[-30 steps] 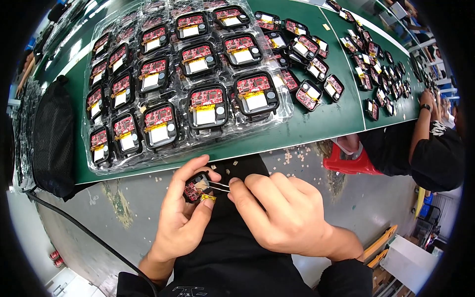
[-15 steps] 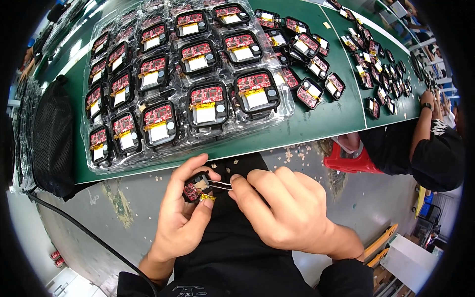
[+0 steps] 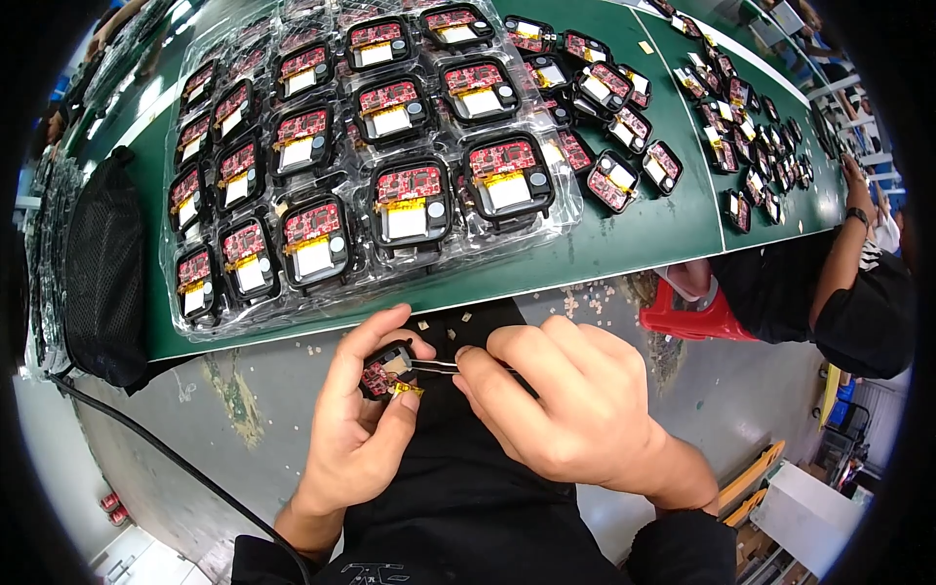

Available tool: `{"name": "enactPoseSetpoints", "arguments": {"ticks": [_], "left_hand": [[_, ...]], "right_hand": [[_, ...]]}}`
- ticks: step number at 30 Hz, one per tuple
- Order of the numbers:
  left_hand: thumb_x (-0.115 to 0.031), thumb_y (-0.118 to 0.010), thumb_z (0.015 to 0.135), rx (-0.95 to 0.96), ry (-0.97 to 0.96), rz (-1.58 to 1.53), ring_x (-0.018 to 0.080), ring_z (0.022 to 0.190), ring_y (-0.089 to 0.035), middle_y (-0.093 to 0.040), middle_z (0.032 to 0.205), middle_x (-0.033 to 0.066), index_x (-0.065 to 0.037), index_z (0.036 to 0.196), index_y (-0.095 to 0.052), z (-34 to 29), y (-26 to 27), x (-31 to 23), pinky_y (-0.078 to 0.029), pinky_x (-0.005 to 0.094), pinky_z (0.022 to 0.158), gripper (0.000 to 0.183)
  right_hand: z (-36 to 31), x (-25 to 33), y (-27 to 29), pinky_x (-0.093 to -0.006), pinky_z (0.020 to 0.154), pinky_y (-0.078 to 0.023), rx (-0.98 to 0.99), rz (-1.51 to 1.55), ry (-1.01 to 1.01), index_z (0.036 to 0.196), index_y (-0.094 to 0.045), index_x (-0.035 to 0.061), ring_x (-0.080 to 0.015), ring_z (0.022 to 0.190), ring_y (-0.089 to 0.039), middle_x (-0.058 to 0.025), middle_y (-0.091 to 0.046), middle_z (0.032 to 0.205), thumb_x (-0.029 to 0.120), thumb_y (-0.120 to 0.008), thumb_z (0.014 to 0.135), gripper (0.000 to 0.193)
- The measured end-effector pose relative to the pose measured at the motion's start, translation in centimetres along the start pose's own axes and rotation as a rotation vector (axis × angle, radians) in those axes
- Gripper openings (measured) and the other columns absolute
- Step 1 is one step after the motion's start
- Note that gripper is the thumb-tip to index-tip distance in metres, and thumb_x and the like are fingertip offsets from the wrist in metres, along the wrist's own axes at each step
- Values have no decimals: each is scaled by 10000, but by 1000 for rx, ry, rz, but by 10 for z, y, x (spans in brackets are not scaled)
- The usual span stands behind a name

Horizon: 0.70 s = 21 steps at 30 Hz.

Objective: Assembling small electronic wearable components using tweezers at a manufacturing workstation.

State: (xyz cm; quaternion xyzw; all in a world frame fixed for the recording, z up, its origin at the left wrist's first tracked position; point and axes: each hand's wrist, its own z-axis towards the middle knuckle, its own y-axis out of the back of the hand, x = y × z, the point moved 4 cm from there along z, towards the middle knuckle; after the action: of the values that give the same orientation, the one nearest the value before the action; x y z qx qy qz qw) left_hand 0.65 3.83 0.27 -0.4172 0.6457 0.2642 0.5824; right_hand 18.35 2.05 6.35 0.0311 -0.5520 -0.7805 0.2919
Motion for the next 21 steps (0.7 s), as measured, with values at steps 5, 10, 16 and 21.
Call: {"name": "enactPoseSetpoints", "arguments": {"ticks": [5, 10, 16, 21], "left_hand": [[164, -472, 895, -22, 13, -15, 62, 1043, -548, -544, 1311, 116, -4, 1527, -336, -1, 1, 1, -443, 179, 797, 668], [161, -477, 897, -6, 35, -40, 59, 1025, -541, -547, 1304, 119, -2, 1529, -334, -2, 1, -1, -446, 183, 791, 668], [155, -490, 899, 11, 44, -41, 62, 1009, -534, -555, 1295, 126, 0, 1527, -341, -2, -2, -1, -449, 186, 795, 663], [145, -506, 896, 6, 62, -91, 70, 1008, -540, -562, 1284, 130, 6, 1521, -351, -1, -2, 0, -453, 189, 811, 659]], "right_hand": [[1, 2, -1, -289, 501, -420, -12, -12, -8, 944, -734, 51, -156, 606, -554, -23, -629, 861, 132, -823, 703, 269], [-4, -7, -9, -314, 518, -453, -24, 152, -74, 909, -724, 69, -177, 615, -575, -29, -631, 850, 110, -833, 693, 246], [-4, -10, -7, -321, 526, -465, -22, 177, -91, 862, -720, 80, -185, 620, -584, -23, -627, 824, 88, -822, 651, 235], [-6, -8, -5, -299, 504, -423, -24, 98, -25, 841, -721, 95, -177, 594, -556, -12, -625, 813, 102, -814, 634, 228]]}}
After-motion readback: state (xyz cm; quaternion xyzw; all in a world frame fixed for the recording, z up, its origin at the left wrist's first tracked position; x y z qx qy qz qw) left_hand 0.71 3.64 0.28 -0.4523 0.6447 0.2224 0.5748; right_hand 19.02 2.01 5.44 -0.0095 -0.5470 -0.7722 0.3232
